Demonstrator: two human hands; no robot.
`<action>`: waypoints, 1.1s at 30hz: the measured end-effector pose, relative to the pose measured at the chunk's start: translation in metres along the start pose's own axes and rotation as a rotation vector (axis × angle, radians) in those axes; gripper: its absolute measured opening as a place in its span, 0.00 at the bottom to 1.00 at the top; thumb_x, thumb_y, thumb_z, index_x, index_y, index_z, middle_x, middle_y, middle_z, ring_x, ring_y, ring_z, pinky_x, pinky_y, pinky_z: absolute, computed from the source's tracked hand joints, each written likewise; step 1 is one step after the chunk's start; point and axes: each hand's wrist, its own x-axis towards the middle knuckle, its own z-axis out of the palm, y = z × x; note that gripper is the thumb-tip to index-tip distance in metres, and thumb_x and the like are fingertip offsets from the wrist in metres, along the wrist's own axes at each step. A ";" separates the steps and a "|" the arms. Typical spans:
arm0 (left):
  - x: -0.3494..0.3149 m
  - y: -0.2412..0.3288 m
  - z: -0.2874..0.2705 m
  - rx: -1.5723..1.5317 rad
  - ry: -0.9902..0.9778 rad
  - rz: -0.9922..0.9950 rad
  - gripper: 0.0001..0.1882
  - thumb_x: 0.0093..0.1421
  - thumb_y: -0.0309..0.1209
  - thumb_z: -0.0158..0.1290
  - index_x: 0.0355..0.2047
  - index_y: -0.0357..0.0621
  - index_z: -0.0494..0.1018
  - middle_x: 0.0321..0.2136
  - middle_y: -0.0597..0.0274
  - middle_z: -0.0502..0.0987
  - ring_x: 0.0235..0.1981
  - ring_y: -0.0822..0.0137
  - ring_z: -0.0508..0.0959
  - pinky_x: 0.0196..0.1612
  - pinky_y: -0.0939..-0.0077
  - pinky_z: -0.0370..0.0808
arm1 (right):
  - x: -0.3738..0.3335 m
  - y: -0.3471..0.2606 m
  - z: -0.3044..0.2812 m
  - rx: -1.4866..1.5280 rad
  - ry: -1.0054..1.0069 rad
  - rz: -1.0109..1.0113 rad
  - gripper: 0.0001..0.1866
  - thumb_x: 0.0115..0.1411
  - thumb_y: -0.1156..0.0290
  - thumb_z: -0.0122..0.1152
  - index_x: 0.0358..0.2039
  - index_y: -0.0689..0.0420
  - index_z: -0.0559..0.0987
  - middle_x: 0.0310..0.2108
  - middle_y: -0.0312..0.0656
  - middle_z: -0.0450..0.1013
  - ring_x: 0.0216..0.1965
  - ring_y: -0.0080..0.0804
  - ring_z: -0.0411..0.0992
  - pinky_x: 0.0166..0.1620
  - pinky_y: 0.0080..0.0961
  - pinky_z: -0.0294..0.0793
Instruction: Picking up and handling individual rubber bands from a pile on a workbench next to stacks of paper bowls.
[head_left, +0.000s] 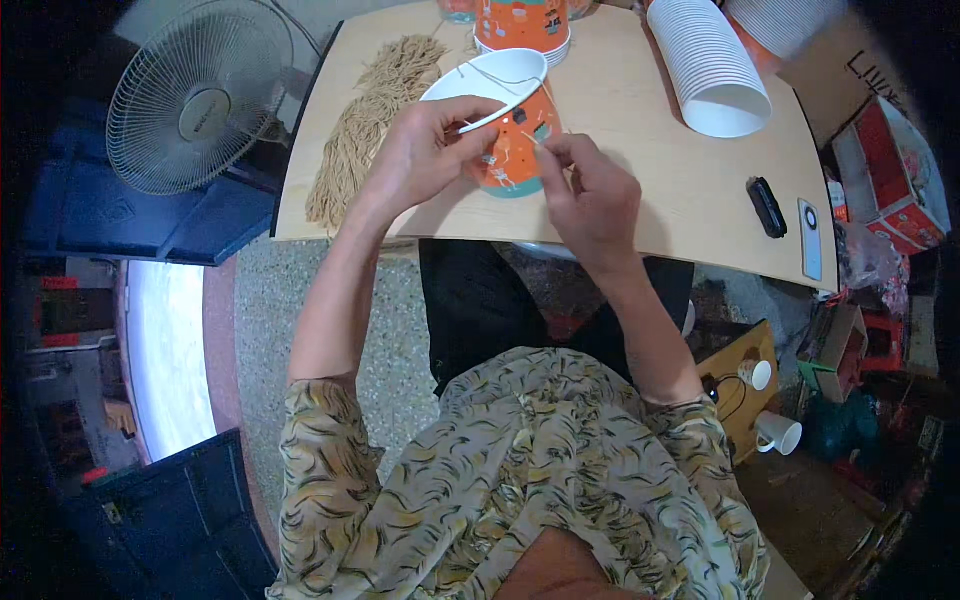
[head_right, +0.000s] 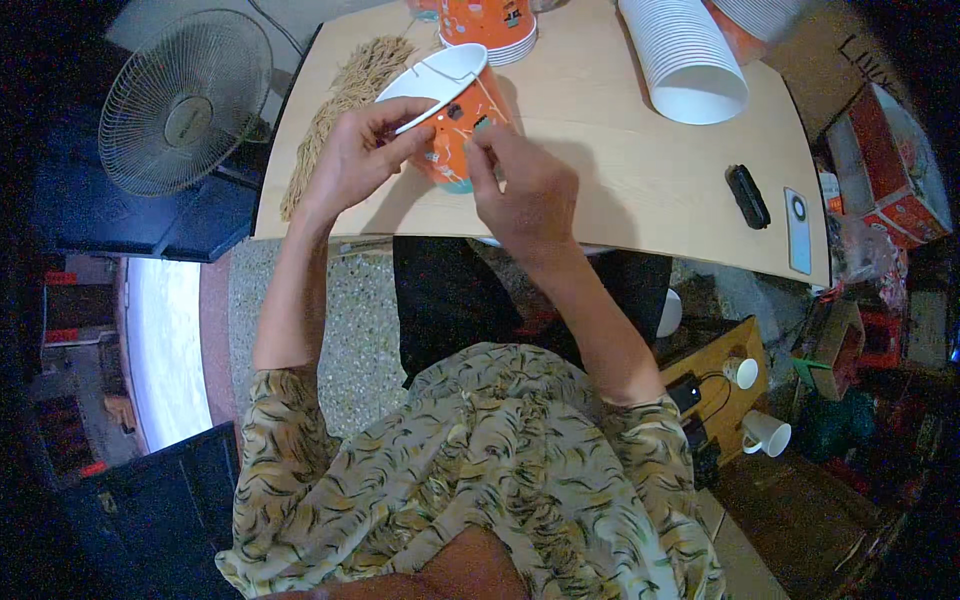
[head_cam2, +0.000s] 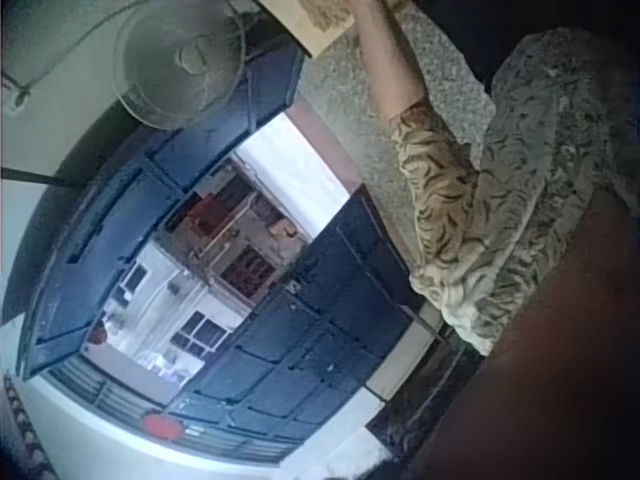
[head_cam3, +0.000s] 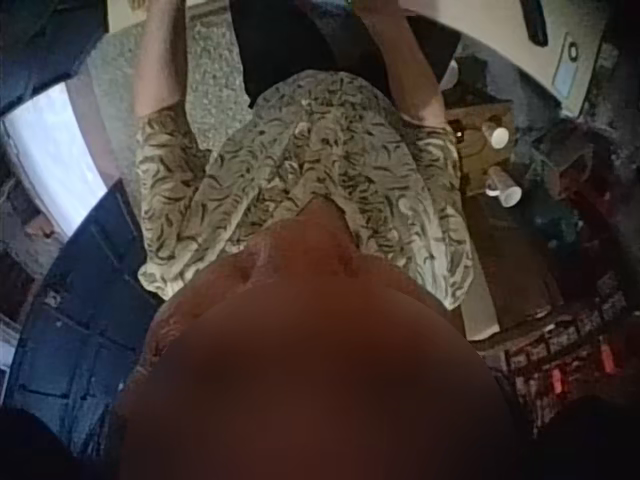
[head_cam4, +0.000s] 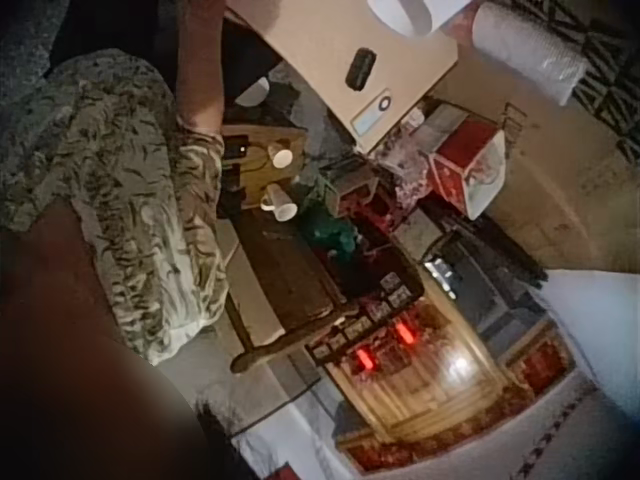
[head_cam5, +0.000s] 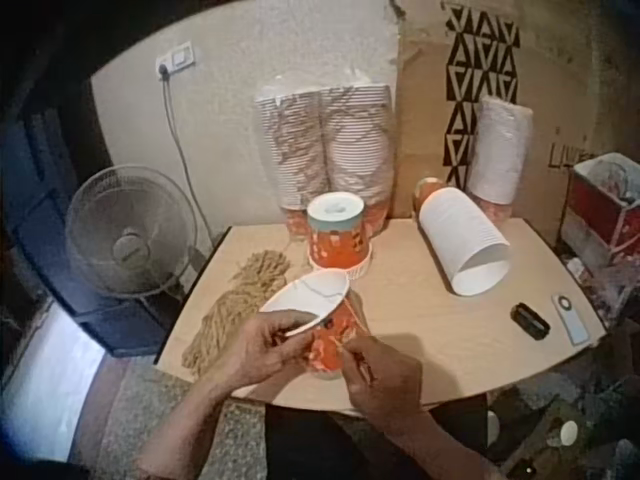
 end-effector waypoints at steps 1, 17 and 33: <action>0.000 0.004 0.001 0.000 -0.002 0.000 0.14 0.61 0.25 0.55 0.47 0.35 0.77 0.27 0.61 0.81 0.25 0.76 0.80 0.29 0.77 0.79 | -0.002 0.001 0.003 -0.001 0.001 0.002 0.05 0.55 0.71 0.65 0.30 0.54 0.77 0.23 0.42 0.76 0.24 0.38 0.77 0.26 0.32 0.74; -0.003 0.026 0.011 0.050 -0.075 -0.048 0.16 0.61 0.24 0.54 0.50 0.38 0.76 0.29 0.59 0.81 0.26 0.75 0.78 0.31 0.78 0.77 | -0.004 0.013 0.018 -0.013 0.013 0.024 0.05 0.57 0.72 0.65 0.30 0.57 0.77 0.18 0.37 0.73 0.16 0.23 0.70 0.22 0.24 0.68; -0.019 0.011 0.026 0.131 -0.113 -0.103 0.06 0.58 0.24 0.60 0.36 0.35 0.79 0.26 0.64 0.81 0.29 0.79 0.78 0.33 0.80 0.77 | 0.004 0.016 -0.024 0.173 -0.257 0.150 0.10 0.57 0.72 0.64 0.39 0.59 0.78 0.25 0.45 0.78 0.23 0.31 0.77 0.29 0.26 0.76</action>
